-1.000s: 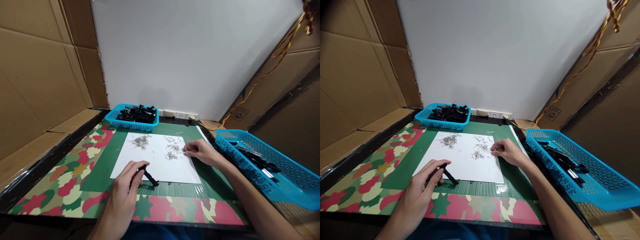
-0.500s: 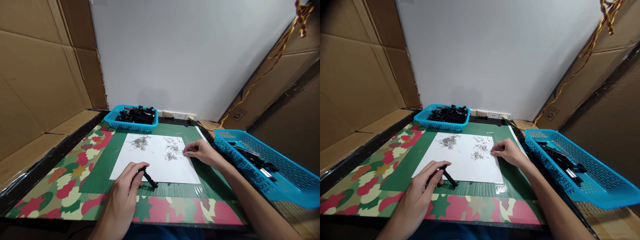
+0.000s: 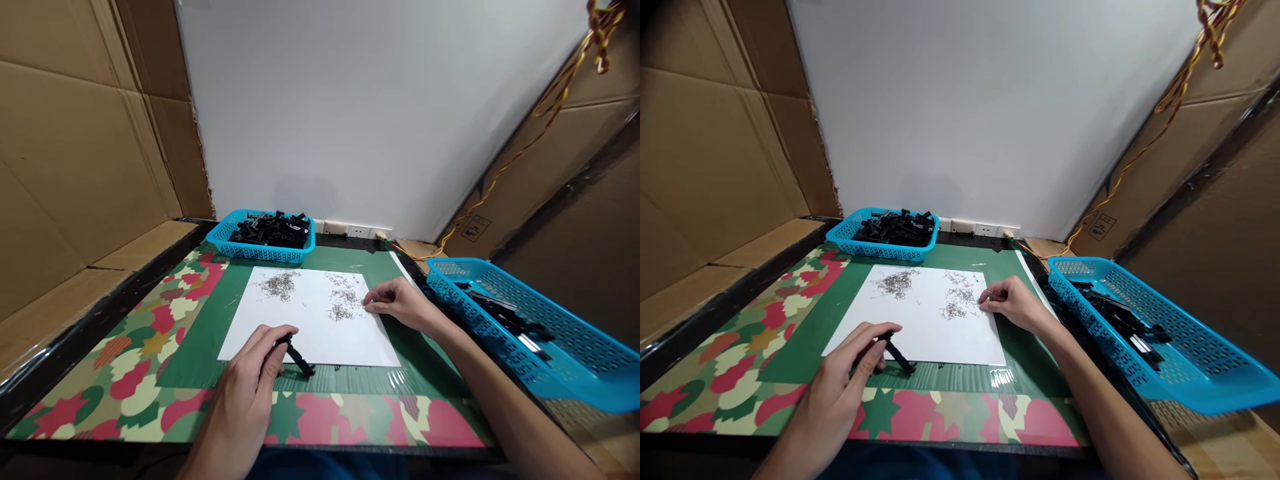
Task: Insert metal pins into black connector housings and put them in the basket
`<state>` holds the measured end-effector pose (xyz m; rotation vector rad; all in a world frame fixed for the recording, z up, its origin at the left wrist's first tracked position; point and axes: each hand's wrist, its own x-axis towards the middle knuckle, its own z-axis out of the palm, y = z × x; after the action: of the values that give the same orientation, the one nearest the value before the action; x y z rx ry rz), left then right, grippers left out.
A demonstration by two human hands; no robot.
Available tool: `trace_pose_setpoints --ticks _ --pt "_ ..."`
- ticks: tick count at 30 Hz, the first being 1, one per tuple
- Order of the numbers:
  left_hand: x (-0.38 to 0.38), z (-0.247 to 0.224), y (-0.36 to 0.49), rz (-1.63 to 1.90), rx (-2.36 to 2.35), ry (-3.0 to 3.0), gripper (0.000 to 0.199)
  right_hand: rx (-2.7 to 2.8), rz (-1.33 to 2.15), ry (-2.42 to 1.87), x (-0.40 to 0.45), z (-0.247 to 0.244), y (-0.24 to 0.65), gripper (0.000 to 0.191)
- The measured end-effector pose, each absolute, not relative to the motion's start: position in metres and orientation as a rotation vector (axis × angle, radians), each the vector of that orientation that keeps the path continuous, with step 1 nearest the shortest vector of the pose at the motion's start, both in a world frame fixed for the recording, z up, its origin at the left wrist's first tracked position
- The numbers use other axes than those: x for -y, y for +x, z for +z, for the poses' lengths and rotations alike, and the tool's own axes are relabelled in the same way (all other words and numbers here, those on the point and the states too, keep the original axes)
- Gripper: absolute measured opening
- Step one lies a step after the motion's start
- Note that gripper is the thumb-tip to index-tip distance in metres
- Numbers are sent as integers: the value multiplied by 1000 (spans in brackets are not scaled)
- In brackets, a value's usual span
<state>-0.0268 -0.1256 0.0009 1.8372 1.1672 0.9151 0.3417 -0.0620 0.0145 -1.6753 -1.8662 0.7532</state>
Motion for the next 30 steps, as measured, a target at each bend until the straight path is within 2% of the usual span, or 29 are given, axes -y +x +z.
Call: trace_pose_setpoints --ticks 9,17,23,30 --pt "125 -1 -26 963 -1150 1820 38 1855 788 -1673 61 13 339 35" --pt "127 0 -22 1025 -1172 1788 37 1838 738 -1700 61 13 341 29" --pt "128 4 -23 988 -1162 1786 39 1786 874 -1644 58 9 344 33" --pt "128 19 -26 973 -1055 1492 47 1759 988 -1536 74 42 325 41"
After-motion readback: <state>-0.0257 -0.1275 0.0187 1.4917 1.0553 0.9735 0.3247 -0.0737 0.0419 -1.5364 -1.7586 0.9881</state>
